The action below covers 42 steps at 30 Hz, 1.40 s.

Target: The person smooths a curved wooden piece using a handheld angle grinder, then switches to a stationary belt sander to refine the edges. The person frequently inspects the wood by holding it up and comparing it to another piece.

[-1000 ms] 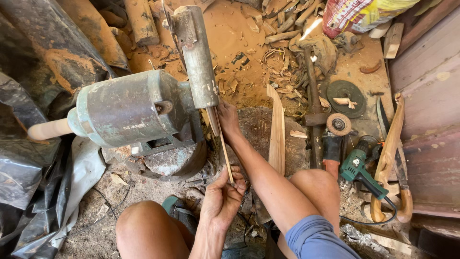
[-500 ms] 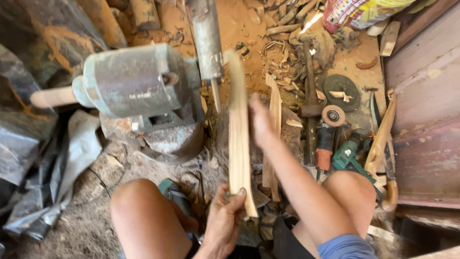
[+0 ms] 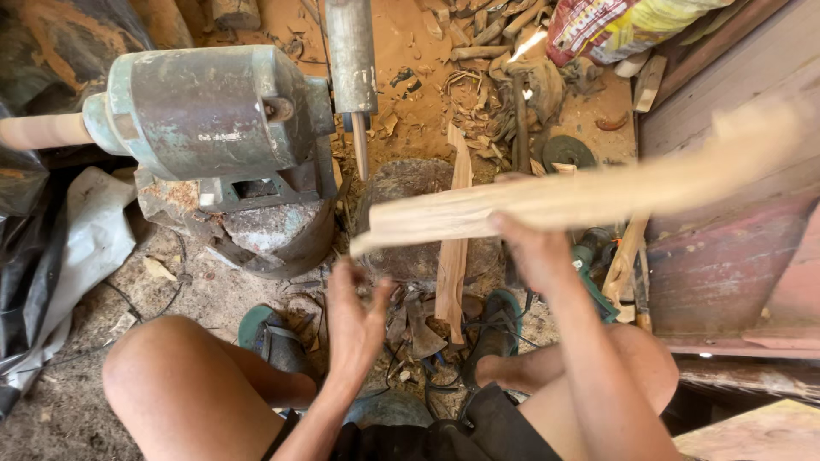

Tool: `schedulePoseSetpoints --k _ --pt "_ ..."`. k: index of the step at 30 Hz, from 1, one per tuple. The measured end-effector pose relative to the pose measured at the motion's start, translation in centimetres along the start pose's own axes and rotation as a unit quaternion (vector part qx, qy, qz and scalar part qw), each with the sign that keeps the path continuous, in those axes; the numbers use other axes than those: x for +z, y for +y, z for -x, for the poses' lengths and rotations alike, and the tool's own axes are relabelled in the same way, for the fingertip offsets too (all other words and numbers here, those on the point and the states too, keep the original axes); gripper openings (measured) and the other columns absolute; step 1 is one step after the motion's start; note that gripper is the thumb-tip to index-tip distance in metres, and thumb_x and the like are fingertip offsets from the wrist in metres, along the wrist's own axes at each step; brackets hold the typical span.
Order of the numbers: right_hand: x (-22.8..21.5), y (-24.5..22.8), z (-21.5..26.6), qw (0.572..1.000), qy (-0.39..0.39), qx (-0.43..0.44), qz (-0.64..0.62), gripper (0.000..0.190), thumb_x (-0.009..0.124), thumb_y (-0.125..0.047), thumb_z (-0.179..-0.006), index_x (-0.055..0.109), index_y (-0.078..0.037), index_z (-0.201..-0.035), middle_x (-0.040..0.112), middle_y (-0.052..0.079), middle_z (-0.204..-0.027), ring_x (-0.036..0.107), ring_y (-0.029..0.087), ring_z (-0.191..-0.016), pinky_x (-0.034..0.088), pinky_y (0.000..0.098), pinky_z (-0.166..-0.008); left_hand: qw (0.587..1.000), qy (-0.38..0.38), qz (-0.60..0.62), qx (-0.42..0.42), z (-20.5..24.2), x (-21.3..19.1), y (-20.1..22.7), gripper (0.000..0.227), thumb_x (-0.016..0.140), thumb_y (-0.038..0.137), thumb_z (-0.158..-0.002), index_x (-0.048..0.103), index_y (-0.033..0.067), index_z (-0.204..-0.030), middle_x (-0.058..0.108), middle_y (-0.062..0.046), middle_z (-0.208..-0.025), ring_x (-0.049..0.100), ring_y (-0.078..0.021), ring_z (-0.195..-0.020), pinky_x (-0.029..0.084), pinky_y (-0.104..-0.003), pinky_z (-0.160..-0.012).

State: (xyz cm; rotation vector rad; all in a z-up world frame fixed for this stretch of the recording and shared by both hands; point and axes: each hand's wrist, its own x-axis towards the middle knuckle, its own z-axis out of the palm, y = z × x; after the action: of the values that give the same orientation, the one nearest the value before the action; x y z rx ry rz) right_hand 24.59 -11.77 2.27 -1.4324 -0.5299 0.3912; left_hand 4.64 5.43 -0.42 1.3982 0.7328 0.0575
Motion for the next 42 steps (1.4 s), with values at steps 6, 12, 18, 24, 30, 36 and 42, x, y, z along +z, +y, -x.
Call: schedulePoseSetpoints --k 6,12,18,24,30,36,42 --pt "4.1 1.4 7.0 0.965 -0.128 0.043 0.223 0.064 0.071 -0.003 -0.084 0.048 -0.003 -0.143 0.059 0.019 -0.137 0.057 0.032 -0.120 0.055 0.0410 -0.094 0.838 -0.119 0.506 -0.168 -5.1 5.8 -0.9 0.042 0.058 0.019 -0.099 0.049 0.0021 -0.136 0.064 -0.014 -0.117 0.063 -0.0264 -0.110 0.056 -0.048 -0.103" --pt "1.2 0.1 3.5 0.971 -0.009 0.196 0.134 0.054 0.052 -0.027 -0.098 0.050 -0.010 -0.150 0.060 0.011 -0.149 0.057 0.026 -0.137 0.044 0.0418 -0.116 0.896 -0.042 0.431 -0.098 -6.1 5.7 -1.8 0.027 0.055 0.010 -0.099 0.054 0.0036 -0.125 0.068 -0.014 -0.109 0.069 -0.0228 -0.091 0.063 -0.041 -0.083" --pt "5.1 2.3 -0.6 0.939 0.016 0.254 -0.230 0.058 0.035 -0.042 -0.106 0.045 -0.006 -0.151 0.060 0.016 -0.141 0.061 0.027 -0.123 0.050 0.0440 -0.104 0.968 -0.029 0.240 -0.063 -2.7 6.2 0.9 0.052 0.060 0.008 -0.094 0.047 0.0120 -0.144 0.069 -0.014 -0.099 0.070 -0.0216 -0.073 0.064 -0.041 -0.066" --pt "6.3 2.8 -1.6 0.923 -0.015 0.227 -0.310 0.059 0.031 -0.043 -0.108 0.048 -0.004 -0.148 0.064 0.020 -0.138 0.067 0.027 -0.114 0.058 0.0399 -0.090 0.987 -0.020 0.160 -0.021 -1.0 4.7 1.9 0.064 0.063 0.014 -0.095 0.035 0.0112 -0.153 0.072 -0.014 -0.100 0.072 -0.0194 -0.077 0.061 -0.033 -0.065" --pt "7.3 7.7 -3.6 0.959 0.030 0.200 -0.196 0.069 0.035 -0.057 -0.113 0.055 0.000 -0.147 0.057 0.031 -0.128 0.059 0.028 -0.097 0.056 0.0364 -0.078 0.952 -0.042 0.262 -0.156 1.9 3.7 -1.0 0.053 0.061 0.024 -0.096 0.048 0.0221 -0.148 0.068 -0.009 -0.086 0.061 -0.0153 -0.063 0.053 -0.031 -0.053" --pt "11.0 14.3 -6.8 0.992 0.047 0.063 0.099 0.074 0.034 -0.071 -0.105 0.052 -0.012 -0.146 0.051 0.004 -0.142 0.048 0.017 -0.120 0.045 0.0447 -0.088 0.873 -0.001 0.473 -0.120 1.2 2.8 -3.0 0.042 0.058 0.016 -0.100 0.056 0.0114 -0.142 0.062 -0.001 -0.080 0.054 -0.0097 -0.059 0.047 -0.024 -0.048" --pt "13.6 18.3 -9.3 0.988 -0.004 0.134 0.076 0.080 0.031 -0.071 -0.109 0.068 -0.001 -0.124 0.052 0.015 -0.089 0.057 0.032 -0.083 0.053 0.0517 -0.070 0.876 0.037 0.465 -0.126 -0.5 1.6 -1.8 0.045 0.055 0.017 -0.099 0.054 0.0164 -0.145 0.061 -0.005 -0.074 0.053 -0.0120 -0.055 0.045 -0.024 -0.045"
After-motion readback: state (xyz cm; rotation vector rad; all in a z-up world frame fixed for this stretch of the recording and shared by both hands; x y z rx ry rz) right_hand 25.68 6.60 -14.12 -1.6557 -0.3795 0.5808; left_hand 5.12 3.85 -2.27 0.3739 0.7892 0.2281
